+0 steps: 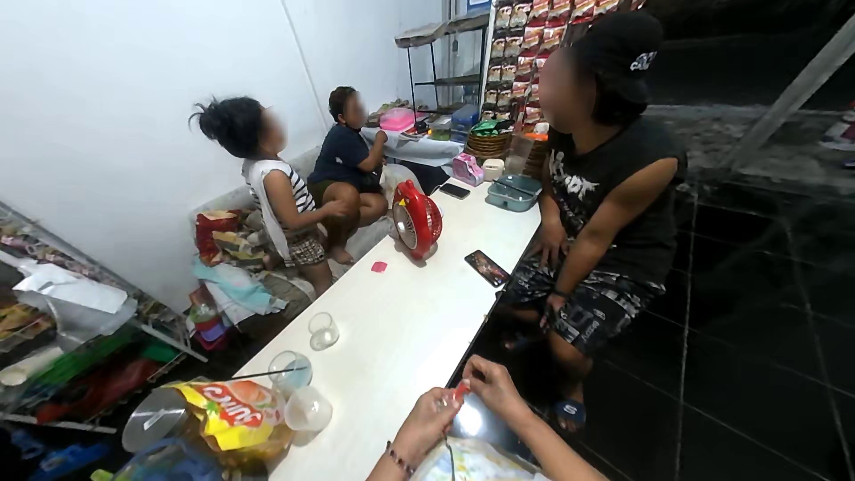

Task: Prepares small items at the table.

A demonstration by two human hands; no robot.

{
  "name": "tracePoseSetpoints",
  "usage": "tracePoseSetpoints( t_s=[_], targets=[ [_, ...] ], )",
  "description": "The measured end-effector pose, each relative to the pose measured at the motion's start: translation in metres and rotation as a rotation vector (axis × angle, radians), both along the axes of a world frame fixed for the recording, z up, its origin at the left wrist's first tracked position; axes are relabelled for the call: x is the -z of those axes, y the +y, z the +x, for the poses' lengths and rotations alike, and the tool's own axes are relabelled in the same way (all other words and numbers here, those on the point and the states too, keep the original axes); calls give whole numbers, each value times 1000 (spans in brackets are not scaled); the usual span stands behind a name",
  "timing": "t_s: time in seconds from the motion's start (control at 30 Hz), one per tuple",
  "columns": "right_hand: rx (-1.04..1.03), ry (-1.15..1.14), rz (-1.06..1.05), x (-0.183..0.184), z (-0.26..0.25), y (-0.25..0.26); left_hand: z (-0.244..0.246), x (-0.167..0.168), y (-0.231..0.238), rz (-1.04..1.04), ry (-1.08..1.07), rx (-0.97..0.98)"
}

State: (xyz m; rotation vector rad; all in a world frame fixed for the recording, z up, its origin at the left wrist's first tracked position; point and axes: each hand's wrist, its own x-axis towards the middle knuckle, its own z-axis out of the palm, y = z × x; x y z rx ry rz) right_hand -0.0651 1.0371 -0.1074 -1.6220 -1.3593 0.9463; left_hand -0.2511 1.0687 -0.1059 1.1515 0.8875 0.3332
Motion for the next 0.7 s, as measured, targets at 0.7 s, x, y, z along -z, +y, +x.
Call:
tracePoseSetpoints(
  t_s=[0.7],
  targets=[
    [21, 14, 44, -6, 1, -4, 1, -2, -1, 90, 162, -23]
  ],
)
